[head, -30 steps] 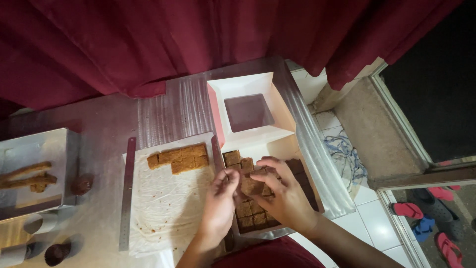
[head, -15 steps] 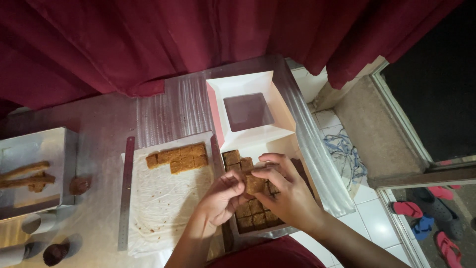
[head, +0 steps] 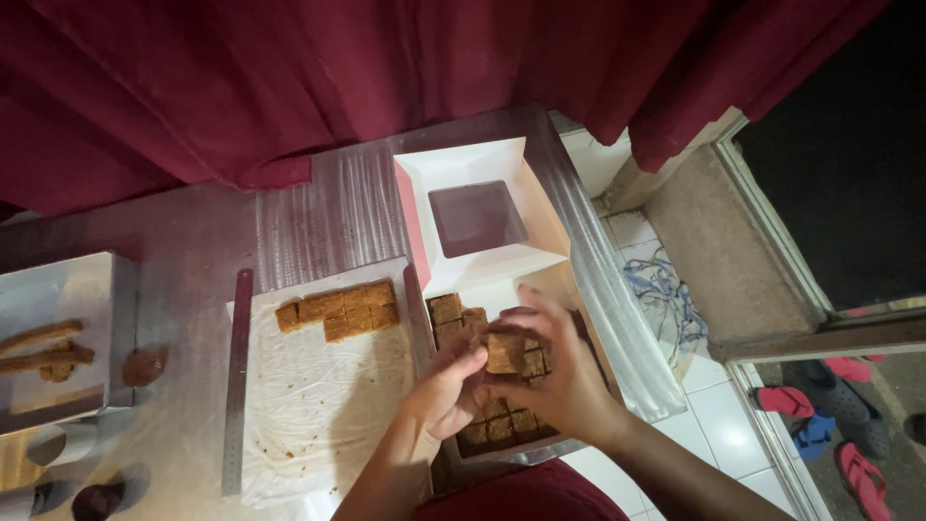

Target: Placing brownies into a white pastry box.

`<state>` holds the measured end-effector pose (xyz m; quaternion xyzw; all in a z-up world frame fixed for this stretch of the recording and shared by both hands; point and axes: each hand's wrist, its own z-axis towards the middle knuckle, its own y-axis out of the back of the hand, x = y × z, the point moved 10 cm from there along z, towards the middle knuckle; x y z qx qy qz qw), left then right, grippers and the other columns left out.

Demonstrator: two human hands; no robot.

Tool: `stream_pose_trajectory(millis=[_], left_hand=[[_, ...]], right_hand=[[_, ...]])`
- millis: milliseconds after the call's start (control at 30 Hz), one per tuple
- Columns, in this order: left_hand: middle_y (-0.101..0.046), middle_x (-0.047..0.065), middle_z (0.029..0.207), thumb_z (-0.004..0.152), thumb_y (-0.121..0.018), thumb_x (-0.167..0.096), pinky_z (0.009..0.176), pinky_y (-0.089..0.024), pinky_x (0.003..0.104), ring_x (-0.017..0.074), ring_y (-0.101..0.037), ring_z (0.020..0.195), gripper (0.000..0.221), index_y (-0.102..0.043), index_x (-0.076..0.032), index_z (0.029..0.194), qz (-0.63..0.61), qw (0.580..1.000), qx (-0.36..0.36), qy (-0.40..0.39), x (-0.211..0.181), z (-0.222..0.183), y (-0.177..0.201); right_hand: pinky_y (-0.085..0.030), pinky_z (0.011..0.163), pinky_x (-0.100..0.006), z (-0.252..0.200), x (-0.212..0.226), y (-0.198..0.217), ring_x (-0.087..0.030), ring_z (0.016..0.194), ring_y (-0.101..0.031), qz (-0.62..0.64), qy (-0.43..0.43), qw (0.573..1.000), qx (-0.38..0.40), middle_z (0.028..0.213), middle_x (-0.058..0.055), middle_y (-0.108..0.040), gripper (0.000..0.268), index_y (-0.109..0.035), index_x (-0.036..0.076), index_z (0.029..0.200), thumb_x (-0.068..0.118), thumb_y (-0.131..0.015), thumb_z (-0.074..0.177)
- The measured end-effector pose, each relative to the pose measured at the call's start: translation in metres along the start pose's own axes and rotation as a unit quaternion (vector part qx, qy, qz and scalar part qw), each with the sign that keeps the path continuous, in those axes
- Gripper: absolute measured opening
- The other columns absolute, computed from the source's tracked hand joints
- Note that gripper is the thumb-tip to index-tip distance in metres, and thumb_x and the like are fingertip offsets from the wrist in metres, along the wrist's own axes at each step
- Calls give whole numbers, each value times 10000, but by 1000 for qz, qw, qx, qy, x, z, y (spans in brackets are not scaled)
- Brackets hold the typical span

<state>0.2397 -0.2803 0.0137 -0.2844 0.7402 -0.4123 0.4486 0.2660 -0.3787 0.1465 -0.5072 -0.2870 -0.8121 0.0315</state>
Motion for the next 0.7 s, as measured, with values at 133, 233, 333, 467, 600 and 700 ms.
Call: stream_pose_trajectory(millis=[133, 233, 333, 467, 600, 700], left_hand=[[-606, 191, 1276, 1012, -542, -105, 905, -620, 399, 277, -666, 1106, 441, -446, -42, 1439, -9, 1000, -26, 14, 3, 6, 3], [-600, 168, 1262, 1000, -526, -133, 875, -641, 391, 255, -668, 1079, 421, -452, -48, 1405, -10, 999, -40, 24, 4, 12, 3], [-590, 174, 1248, 1007, -551, -132, 875, -644, 375, 250, -659, 1060, 406, -468, -30, 1391, -2, 998, -49, 30, 9, 22, 20], [-615, 207, 1172, 993, -642, -160, 801, -614, 370, 260, -664, 936, 338, -535, -15, 1278, 30, 995, -88, 25, 2, 34, 31], [-655, 142, 1132, 964, -688, -176, 825, -582, 371, 206, -658, 974, 252, -607, -8, 1133, 168, 967, -188, -28, -38, 29, 25], [-714, 95, 1126, 946, -687, -198, 892, -586, 347, 177, -675, 1018, 245, -637, -35, 1121, 274, 909, -297, -103, -75, 11, 55]], right_hand=[[-532, 1111, -398, 5, -6, 5, -252, 1273, -660, 73, -36, 997, 7, 1296, -136, -670, 1039, -246, 38, 1572, 104, -899, 767], [-546, 1046, -387, 7, -11, 8, -228, 1168, -701, 21, -50, 999, 3, 1215, -111, -714, 1055, -263, 43, 1547, 96, -914, 718], [-557, 1017, -388, 11, -30, 12, -230, 1142, -715, 25, -87, 996, -16, 1149, -100, -732, 1051, -261, 56, 1555, 101, -914, 732], [-545, 1007, -414, 27, -40, 15, -272, 1166, -694, -67, -37, 997, 14, 1173, -134, -751, 1097, -280, 78, 1581, 107, -926, 695], [-629, 786, -379, 39, -91, 9, -243, 967, -741, -38, -177, 982, 56, 1199, -88, -754, 1121, -262, 168, 1576, 138, -913, 665], [-619, 767, -370, 38, -141, -9, -254, 824, -761, -121, -181, 970, 108, 1234, -73, -745, 1015, -312, 201, 1552, 178, -885, 714]])
